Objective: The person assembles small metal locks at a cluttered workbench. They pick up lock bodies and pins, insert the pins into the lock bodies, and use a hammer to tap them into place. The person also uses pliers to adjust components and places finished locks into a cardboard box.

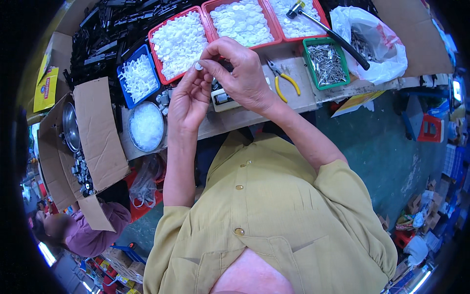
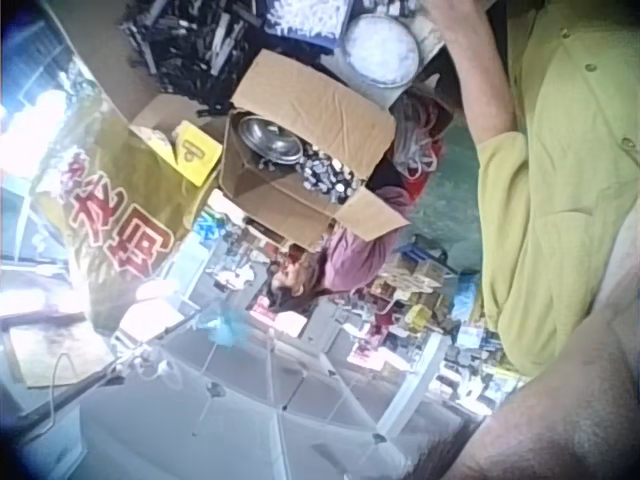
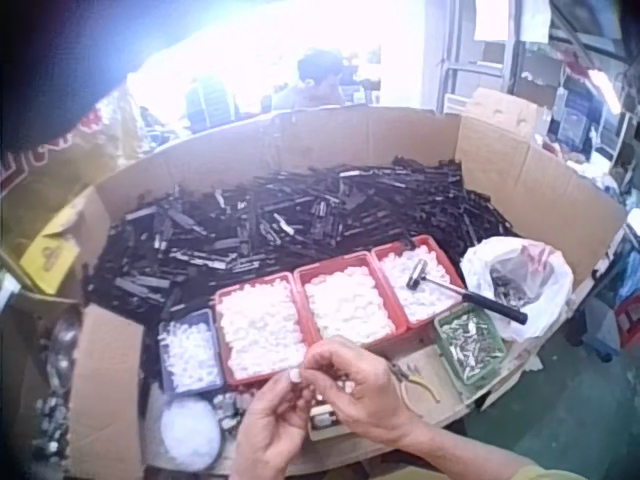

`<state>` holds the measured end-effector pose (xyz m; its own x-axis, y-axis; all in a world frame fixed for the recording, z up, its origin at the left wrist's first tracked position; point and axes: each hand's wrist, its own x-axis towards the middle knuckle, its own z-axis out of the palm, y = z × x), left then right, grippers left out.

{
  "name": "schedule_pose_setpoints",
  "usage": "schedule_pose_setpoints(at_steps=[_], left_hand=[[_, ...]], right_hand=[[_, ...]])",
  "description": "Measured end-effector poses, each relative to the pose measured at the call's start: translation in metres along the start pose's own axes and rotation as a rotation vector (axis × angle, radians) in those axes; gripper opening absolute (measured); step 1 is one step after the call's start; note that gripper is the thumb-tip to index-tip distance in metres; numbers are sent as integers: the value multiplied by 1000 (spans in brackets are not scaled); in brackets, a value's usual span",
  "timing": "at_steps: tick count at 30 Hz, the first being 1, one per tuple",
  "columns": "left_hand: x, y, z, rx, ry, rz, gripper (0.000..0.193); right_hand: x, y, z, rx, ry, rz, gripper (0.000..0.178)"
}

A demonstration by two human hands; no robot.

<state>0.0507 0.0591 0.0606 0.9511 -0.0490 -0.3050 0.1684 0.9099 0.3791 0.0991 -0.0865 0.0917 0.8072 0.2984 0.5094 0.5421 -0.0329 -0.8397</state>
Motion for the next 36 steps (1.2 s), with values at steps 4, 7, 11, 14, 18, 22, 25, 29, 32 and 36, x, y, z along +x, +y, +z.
schedule_pose_setpoints(at_steps=[4, 7, 11, 14, 18, 22, 25, 29, 32, 36], left_hand=[[-5, -8, 0, 18, -4, -35, 20], [-4, -13, -1, -11, -19, -74, 18], [-3, -17, 0, -29, -28, -98, 16], [-6, -23, 1, -19, -7, -113, 16], [-10, -27, 4, 9, 45, -126, 16], [-16, -29, -3, -26, 13, -131, 14], [-22, -31, 3, 7, 31, -101, 13], [-30, -35, 6, 138, -6, 17, 15], [-35, -34, 11, 342, -32, 198, 19], [-40, -30, 7, 615, -101, 368, 23]], right_hand=[[-4, -1, -4, -50, -16, -26, 13], [-6, -2, -8, -66, -1, -48, 13], [-8, 0, -14, -147, -2, -135, 13], [-10, 0, -16, -220, -5, -217, 13], [-11, 4, -21, -159, -6, -137, 12], [-17, 0, -27, -69, 10, -19, 13], [-24, -1, -30, -165, -22, -122, 13], [-29, -1, -29, -146, -54, -77, 12], [-28, -7, -34, 40, -179, 132, 12], [-27, -7, -39, 87, -276, 186, 12]])
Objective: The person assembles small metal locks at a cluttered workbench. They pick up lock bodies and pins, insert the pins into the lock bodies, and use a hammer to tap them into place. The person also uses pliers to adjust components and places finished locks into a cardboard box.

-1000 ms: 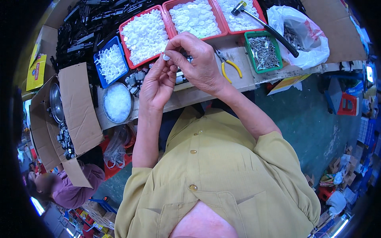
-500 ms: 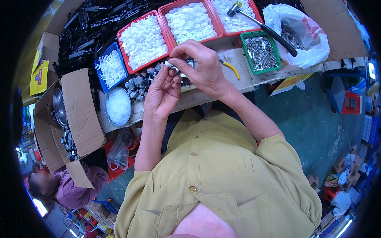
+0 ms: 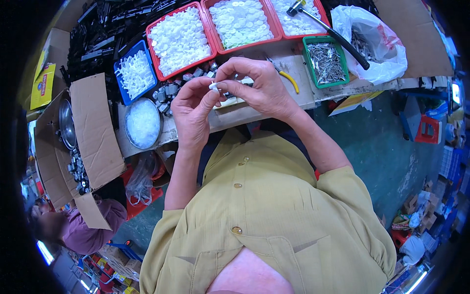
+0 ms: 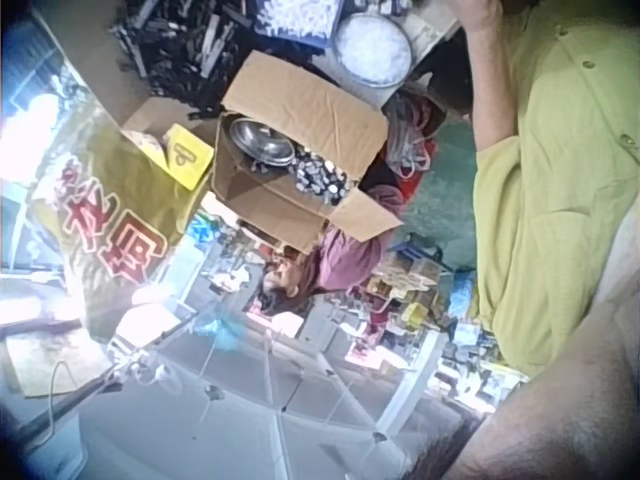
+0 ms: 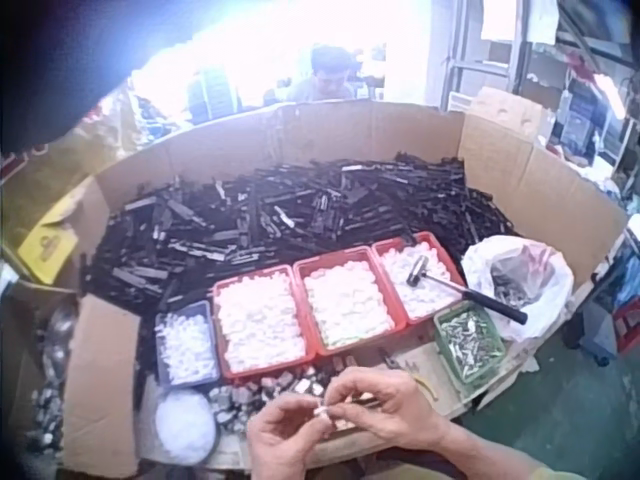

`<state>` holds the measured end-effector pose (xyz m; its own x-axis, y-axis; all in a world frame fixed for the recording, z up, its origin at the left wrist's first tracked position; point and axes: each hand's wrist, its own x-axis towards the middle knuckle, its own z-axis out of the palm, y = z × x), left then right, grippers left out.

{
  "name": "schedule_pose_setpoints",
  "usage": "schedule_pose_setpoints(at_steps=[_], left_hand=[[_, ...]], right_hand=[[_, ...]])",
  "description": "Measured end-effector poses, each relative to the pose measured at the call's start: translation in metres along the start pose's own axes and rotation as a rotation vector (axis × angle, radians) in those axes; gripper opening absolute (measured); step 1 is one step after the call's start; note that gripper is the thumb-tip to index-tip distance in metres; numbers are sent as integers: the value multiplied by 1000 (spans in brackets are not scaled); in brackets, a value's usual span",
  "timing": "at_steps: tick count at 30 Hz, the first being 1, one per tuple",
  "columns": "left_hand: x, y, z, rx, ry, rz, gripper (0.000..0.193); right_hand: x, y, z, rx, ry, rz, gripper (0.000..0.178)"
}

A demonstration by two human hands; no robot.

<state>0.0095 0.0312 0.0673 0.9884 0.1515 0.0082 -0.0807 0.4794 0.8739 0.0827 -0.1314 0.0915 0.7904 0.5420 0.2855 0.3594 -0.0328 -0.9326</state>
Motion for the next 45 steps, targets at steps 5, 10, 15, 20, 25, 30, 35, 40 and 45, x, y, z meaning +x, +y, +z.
schedule_pose_setpoints(at_steps=[5, 10, 15, 20, 25, 30, 35, 40, 45], left_hand=[[-1, 0, 0, 196, 6, 95, 27], [0, 3, -9, 757, 8, 300, 38], [-6, -8, -25, 1253, -51, 634, 31], [-11, -27, -34, 1412, -187, 641, 27], [-10, -30, -33, 1370, -204, 616, 28], [-6, -32, -36, 1350, -233, 614, 27], [-5, -33, -37, 1313, -264, 614, 28], [-3, -32, -37, 1313, -275, 616, 27], [-1, -30, -36, 1358, -302, 618, 26]], right_hand=[[-1, 0, -1, -134, -5, -91, 11], [-5, 15, -3, -246, -2, -129, 11], [-12, 49, 0, -379, -52, -194, 10], [-15, 66, 5, -416, -66, -214, 11], [-15, 68, 3, -433, -86, -188, 11], [-15, 67, 2, -433, -96, -124, 11], [-14, 68, 0, -461, -137, -129, 11], [-13, 67, 0, -481, -122, -151, 9], [-15, 69, -1, -485, -115, -162, 9]])
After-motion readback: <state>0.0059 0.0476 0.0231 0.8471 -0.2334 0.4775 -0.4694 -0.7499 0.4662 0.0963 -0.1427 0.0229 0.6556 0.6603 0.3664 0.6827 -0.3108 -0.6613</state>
